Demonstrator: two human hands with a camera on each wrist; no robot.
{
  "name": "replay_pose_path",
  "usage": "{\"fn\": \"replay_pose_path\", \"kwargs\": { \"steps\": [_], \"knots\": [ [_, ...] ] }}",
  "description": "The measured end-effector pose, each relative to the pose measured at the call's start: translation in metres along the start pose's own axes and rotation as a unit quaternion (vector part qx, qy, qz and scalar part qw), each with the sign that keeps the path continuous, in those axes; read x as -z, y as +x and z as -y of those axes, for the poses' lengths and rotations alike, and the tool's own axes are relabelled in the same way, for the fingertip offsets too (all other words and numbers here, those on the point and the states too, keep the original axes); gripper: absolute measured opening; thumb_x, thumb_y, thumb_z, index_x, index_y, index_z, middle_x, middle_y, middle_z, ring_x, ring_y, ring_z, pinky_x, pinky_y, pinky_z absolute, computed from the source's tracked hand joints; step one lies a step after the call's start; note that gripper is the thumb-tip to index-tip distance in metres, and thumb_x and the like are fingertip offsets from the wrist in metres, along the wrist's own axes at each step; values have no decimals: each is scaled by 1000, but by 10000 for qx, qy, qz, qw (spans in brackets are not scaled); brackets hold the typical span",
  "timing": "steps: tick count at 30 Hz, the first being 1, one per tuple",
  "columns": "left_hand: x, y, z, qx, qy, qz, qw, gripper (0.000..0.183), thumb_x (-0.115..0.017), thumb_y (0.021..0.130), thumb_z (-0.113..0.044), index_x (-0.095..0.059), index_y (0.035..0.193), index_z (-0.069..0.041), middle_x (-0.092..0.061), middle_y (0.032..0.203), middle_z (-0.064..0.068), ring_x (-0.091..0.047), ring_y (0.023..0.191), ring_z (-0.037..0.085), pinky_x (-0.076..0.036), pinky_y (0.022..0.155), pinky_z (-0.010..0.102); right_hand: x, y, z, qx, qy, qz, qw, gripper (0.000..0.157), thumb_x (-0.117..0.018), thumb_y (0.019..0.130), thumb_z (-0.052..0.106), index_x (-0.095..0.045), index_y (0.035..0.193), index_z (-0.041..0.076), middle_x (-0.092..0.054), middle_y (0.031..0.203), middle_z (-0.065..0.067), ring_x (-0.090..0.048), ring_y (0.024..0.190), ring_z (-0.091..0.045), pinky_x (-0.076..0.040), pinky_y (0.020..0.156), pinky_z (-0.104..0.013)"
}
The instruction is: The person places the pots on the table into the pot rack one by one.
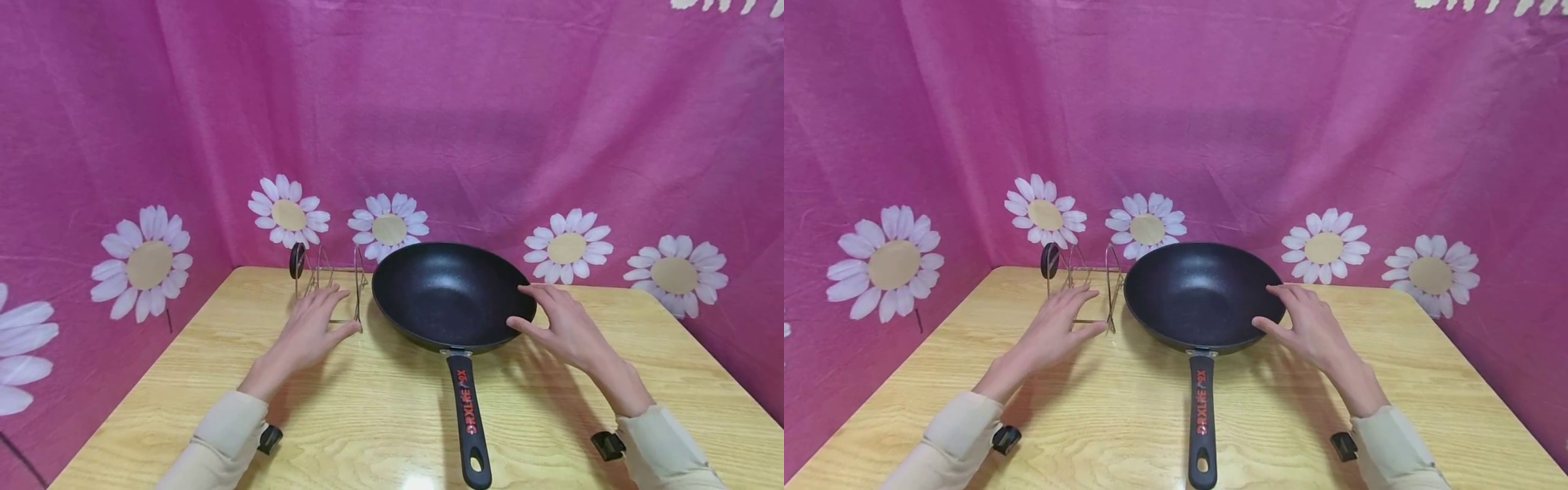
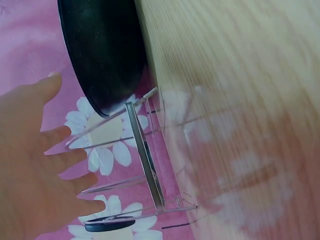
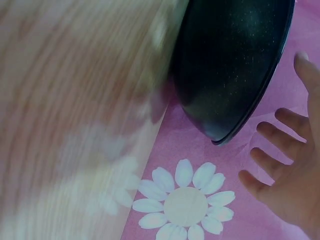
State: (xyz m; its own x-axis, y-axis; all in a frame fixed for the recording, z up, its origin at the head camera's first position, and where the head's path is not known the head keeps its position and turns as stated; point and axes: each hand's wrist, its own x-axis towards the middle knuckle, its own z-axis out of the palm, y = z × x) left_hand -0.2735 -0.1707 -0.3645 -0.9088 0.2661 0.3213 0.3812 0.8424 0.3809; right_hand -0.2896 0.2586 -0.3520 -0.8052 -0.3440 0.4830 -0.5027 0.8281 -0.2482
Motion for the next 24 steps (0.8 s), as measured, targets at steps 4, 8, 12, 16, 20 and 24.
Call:
{"fn": "replay_pose_path", "kwargs": {
  "steps": [4, 8, 12, 16, 20, 24],
  "knots": [
    [-1, -2, -4, -2, -342, -42, 9994, 65, -64, 93, -48, -49, 145, -12, -43, 154, 15, -35, 144, 38, -21, 119, 58, -2, -1, 2, 61, 71, -217, 9997, 56, -75, 86, 38, -62, 127, 3, -60, 127, -20, -52, 117, -42, -40, 97, -58],
    [-5, -4, -6, -98, -557, -151, 9983, 58, -68, 92, -42, -56, 137, -8, -53, 145, 13, -43, 139, 34, -29, 115, 56, -4, -4, 5, 84, -5, -237, 9997, 47, -77, 86, 36, -68, 119, 5, -62, 116, -15, -56, 106, -36, -45, 89, -54],
    [-6, -8, -7, -71, -719, -119, 9973, 53, -67, 93, -41, -59, 134, -8, -58, 139, 9, -47, 135, 32, -33, 111, 57, -5, -7, 9, -37, -27, -92, 9999, 41, -75, 87, 37, -70, 114, 7, -64, 109, -10, -59, 102, -31, -50, 83, -51],
    [-6, -12, -11, 79, -974, 84, 9952, 50, -66, 94, -42, -59, 133, -12, -59, 137, 7, -50, 133, 29, -37, 109, 54, -5, -10, 14, -81, 16, -70, 9999, 32, -76, 87, 36, -71, 107, 11, -65, 99, -5, -61, 94, -25, -51, 75, -43],
    [-5, -15, -18, 78, -1209, 277, 9922, 48, -66, 94, -42, -60, 131, -13, -60, 134, 5, -53, 130, 26, -41, 109, 49, -6, -11, 17, 102, -13, -333, 9994, 22, -78, 85, 31, -71, 98, 15, -63, 91, 0, -58, 87, -19, -48, 70, -36],
    [-6, -17, -26, 43, -1329, 361, 9905, 46, -66, 94, -41, -61, 130, -13, -62, 130, 3, -55, 127, 25, -43, 108, 47, -7, -13, 19, 237, -39, -475, 9986, 16, -79, 84, 28, -70, 93, 17, -62, 87, 3, -55, 83, -14, -47, 69, -33]
  ]
}}
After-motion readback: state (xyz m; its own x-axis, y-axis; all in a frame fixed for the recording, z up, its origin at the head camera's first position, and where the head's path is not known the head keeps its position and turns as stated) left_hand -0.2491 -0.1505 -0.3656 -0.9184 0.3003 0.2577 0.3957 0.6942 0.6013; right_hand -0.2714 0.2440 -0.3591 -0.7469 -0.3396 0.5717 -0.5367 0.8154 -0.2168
